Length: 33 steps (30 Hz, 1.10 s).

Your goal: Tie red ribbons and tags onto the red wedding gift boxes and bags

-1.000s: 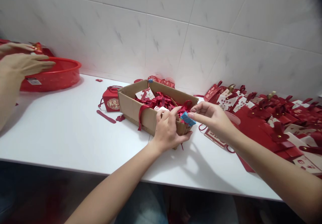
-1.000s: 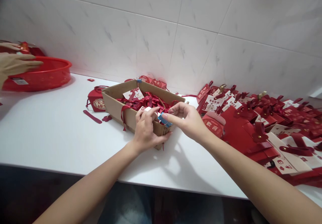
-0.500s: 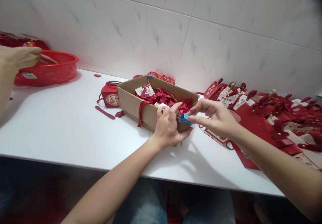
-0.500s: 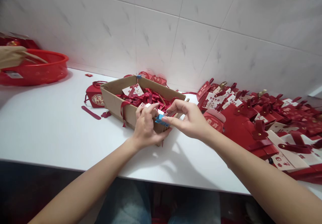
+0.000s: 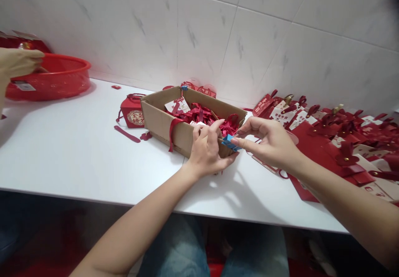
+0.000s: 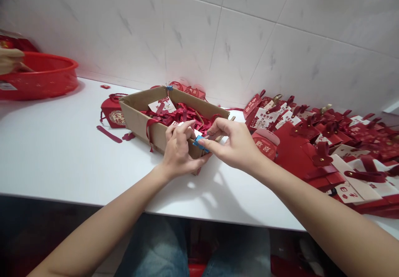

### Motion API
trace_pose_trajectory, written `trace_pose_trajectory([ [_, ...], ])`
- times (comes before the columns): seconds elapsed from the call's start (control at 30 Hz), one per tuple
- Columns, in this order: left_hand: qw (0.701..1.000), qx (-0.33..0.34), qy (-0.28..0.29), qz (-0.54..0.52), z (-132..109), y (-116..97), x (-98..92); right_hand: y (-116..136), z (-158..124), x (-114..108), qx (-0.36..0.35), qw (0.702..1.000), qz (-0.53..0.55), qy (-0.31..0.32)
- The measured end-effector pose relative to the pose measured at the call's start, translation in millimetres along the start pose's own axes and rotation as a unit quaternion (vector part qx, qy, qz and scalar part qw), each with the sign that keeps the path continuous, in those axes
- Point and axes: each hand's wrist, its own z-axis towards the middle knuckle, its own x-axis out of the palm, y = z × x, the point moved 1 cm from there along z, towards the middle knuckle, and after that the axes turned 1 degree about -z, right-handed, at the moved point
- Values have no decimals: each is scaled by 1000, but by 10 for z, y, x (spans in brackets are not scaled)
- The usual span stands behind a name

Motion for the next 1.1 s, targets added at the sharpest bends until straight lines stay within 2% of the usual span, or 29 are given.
trace_pose_trajectory([
  [0.17,1000,-9,12,-10,5,-10,-6,-5,25,-36,8,1000,9,26],
  [0.57,1000,2,16,1,24,-22,-34,-26,108,-37,120,988,50,82],
  [0.73,999,10,30,37,61,-45,-76,-143,70,-146,31,991,37,123],
  [0.9,997,17,34,60,86,-51,-88,-475,-44,-203,-35,993,63,90],
  [1.0,997,18,32,69,90,-42,-83,-622,-84,-152,-135,985,44,100],
  [1.1,996,14,37,78,95,-32,-79,-709,-86,-56,-213,974,35,62],
])
